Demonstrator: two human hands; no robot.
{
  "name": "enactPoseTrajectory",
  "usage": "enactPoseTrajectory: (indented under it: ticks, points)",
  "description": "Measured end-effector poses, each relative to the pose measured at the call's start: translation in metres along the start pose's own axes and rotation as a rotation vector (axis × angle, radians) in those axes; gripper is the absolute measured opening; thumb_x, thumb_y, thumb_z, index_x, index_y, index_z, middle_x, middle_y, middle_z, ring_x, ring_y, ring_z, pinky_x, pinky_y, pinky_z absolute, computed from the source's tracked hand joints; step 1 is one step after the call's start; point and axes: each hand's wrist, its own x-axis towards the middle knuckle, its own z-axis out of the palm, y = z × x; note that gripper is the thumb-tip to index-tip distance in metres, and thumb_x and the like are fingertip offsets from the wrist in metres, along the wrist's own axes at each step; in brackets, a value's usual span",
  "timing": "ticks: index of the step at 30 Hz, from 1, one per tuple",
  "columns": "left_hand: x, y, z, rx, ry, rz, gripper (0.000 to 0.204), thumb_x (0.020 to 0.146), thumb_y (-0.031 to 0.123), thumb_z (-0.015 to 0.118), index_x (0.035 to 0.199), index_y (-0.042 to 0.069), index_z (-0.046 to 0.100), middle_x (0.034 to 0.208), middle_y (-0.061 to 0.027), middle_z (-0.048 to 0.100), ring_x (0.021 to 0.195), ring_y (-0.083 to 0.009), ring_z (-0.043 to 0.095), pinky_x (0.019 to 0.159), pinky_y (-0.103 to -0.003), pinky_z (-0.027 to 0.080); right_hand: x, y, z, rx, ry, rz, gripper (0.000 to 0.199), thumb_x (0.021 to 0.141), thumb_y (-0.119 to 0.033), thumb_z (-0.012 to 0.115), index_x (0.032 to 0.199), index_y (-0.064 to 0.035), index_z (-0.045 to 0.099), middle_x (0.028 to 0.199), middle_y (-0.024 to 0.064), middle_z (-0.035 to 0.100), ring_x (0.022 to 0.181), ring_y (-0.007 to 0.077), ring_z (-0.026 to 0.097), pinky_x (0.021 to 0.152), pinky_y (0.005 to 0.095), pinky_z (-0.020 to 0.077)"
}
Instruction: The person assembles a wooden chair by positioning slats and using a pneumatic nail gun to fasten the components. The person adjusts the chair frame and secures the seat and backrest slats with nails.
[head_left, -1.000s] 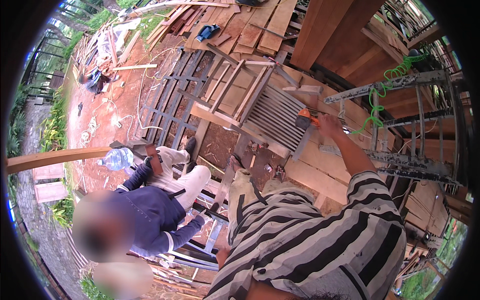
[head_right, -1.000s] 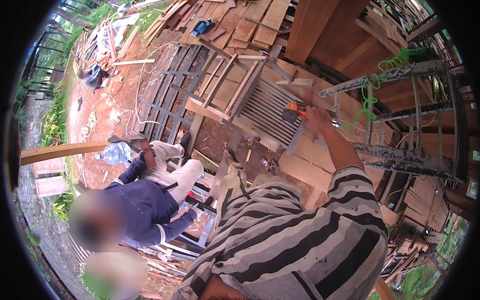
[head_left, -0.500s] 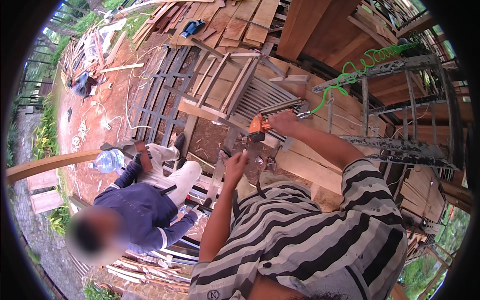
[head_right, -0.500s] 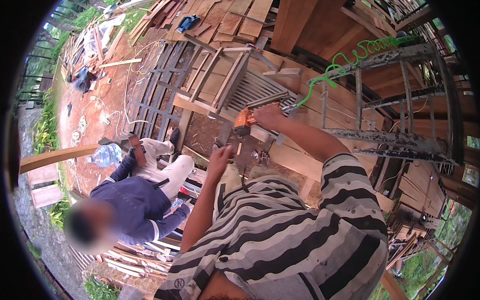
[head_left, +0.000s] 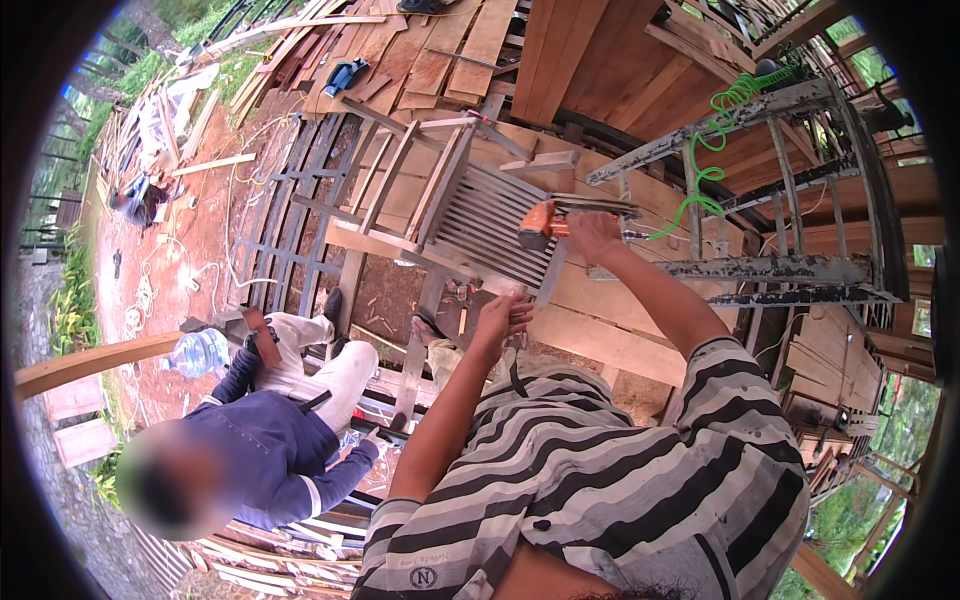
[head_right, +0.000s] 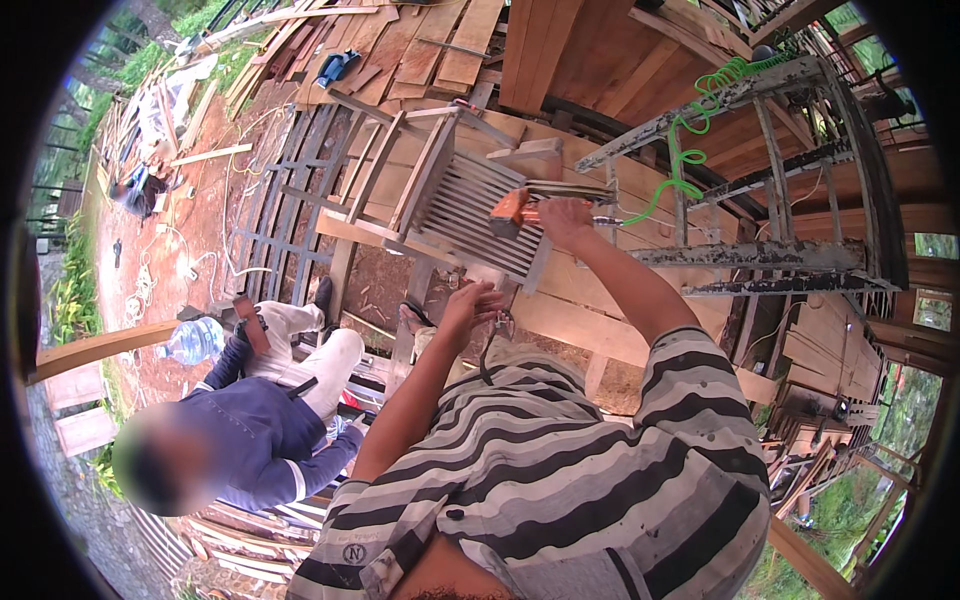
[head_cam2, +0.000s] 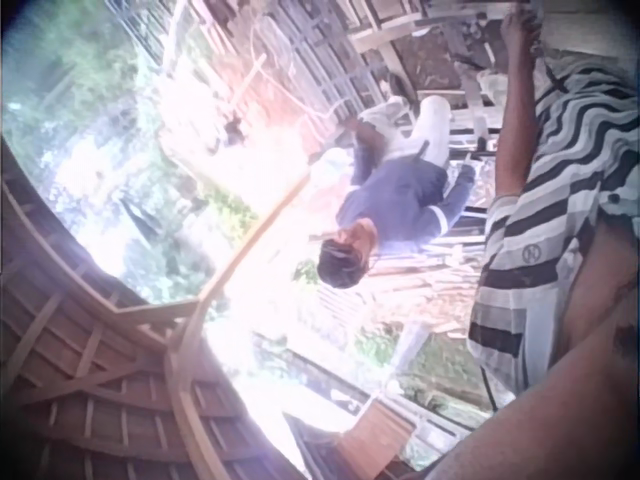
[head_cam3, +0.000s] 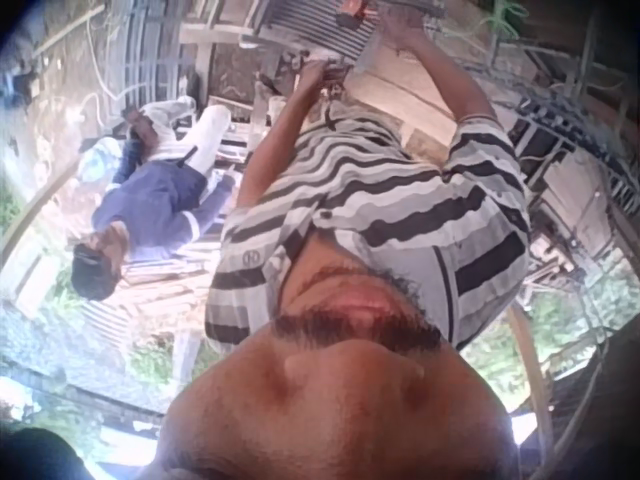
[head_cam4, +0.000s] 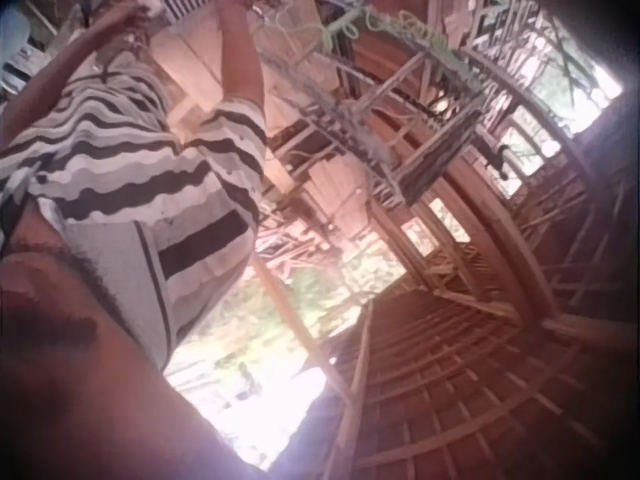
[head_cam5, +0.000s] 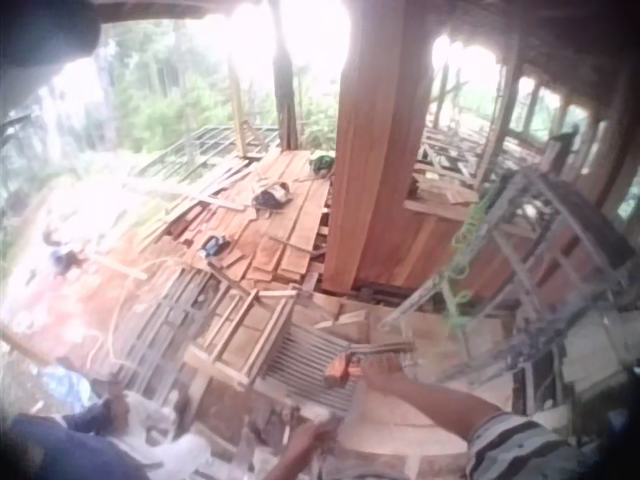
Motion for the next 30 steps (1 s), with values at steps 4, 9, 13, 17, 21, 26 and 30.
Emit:
enactPoseTrajectory:
  ticks: [4, 9, 13, 17, 21, 26, 30]
  points:
    - [-0.02, -0.008, -0.016, -0.025, 0.09, -0.047, 0.044, 0.109, 0.04, 0.049, 0.13, 0.003, 0.061, 0.113, -0.0116, 0.074, 0.094, -0.0179, 0.072, 0.083, -0.031, 0.056, -0.014, 0.028, -0.008, 0.038, -0.075, 0.147, 0.025, 0.091, -0.012, 0.059, 0.114, -0.0033, 0.064, 0.096, 0.0189, 0.075, 0.09, 0.0349, 0.075, 0.077, 0.0461, 0.0602]
    - [-0.035, -0.007, -0.028, -0.031, 0.134, -0.04, 0.044, 0.108, 0.041, 0.049, 0.128, 0.003, 0.061, 0.113, -0.0108, 0.075, 0.093, -0.017, 0.072, 0.083, -0.031, 0.055, -0.031, 0.05, 0.003, 0.066, -0.118, 0.213, 0.029, 0.088, -0.011, 0.061, 0.115, -0.0009, 0.061, 0.098, 0.0199, 0.075, 0.09, 0.0356, 0.075, 0.078, 0.0463, 0.0601]
    - [-0.036, -0.008, -0.04, -0.043, 0.158, -0.02, 0.046, 0.108, 0.042, 0.049, 0.128, 0.003, 0.061, 0.113, -0.0104, 0.075, 0.096, -0.0169, 0.071, 0.085, -0.032, 0.055, -0.039, 0.05, 0.005, 0.037, -0.097, 0.221, 0.028, 0.087, -0.01, 0.063, 0.114, -0.0013, 0.062, 0.095, 0.0194, 0.075, 0.09, 0.0364, 0.075, 0.077, 0.0462, 0.0606]
    - [-0.042, -0.003, -0.042, -0.04, 0.187, -0.021, 0.047, 0.108, 0.041, 0.049, 0.13, 0.002, 0.06, 0.114, -0.0113, 0.074, 0.096, -0.0179, 0.071, 0.084, -0.032, 0.055, -0.043, 0.054, 0.007, 0.015, -0.083, 0.23, 0.026, 0.086, -0.009, 0.063, 0.111, -0.0022, 0.062, 0.094, 0.0196, 0.075, 0.09, 0.0368, 0.075, 0.075, 0.0465, 0.0609]
    - [-0.047, -0.006, -0.047, -0.041, 0.211, -0.021, 0.048, 0.108, 0.041, 0.049, 0.132, 0.001, 0.058, 0.117, -0.0132, 0.073, 0.097, -0.0195, 0.071, 0.084, -0.032, 0.056, -0.039, 0.066, 0.018, 0.014, -0.049, 0.241, 0.022, 0.087, -0.01, 0.063, 0.108, -0.0031, 0.061, 0.094, 0.0204, 0.075, 0.088, 0.0372, 0.076, 0.075, 0.0465, 0.061]
    - [-0.058, -0.017, -0.066, -0.066, 0.269, -0.036, 0.047, 0.108, 0.04, 0.05, 0.132, 0.001, 0.058, 0.118, -0.0146, 0.072, 0.1, -0.0219, 0.072, 0.085, -0.033, 0.056, -0.029, 0.082, 0.009, 0.026, 0.016, 0.287, 0.02, 0.089, -0.013, 0.06, 0.107, -0.0031, 0.061, 0.093, 0.0217, 0.074, 0.088, 0.0376, 0.075, 0.075, 0.0476, 0.0608]
    - [-0.07, -0.024, -0.089, -0.092, 0.316, -0.051, 0.048, 0.107, 0.041, 0.05, 0.133, 0.001, 0.057, 0.12, -0.0146, 0.072, 0.102, -0.0234, 0.071, 0.088, -0.034, 0.056, -0.011, 0.101, -0.014, 0.026, 0.062, 0.32, 0.019, 0.09, -0.013, 0.058, 0.106, -0.0029, 0.06, 0.093, 0.0229, 0.074, 0.089, 0.0387, 0.075, 0.077, 0.0486, 0.0606]
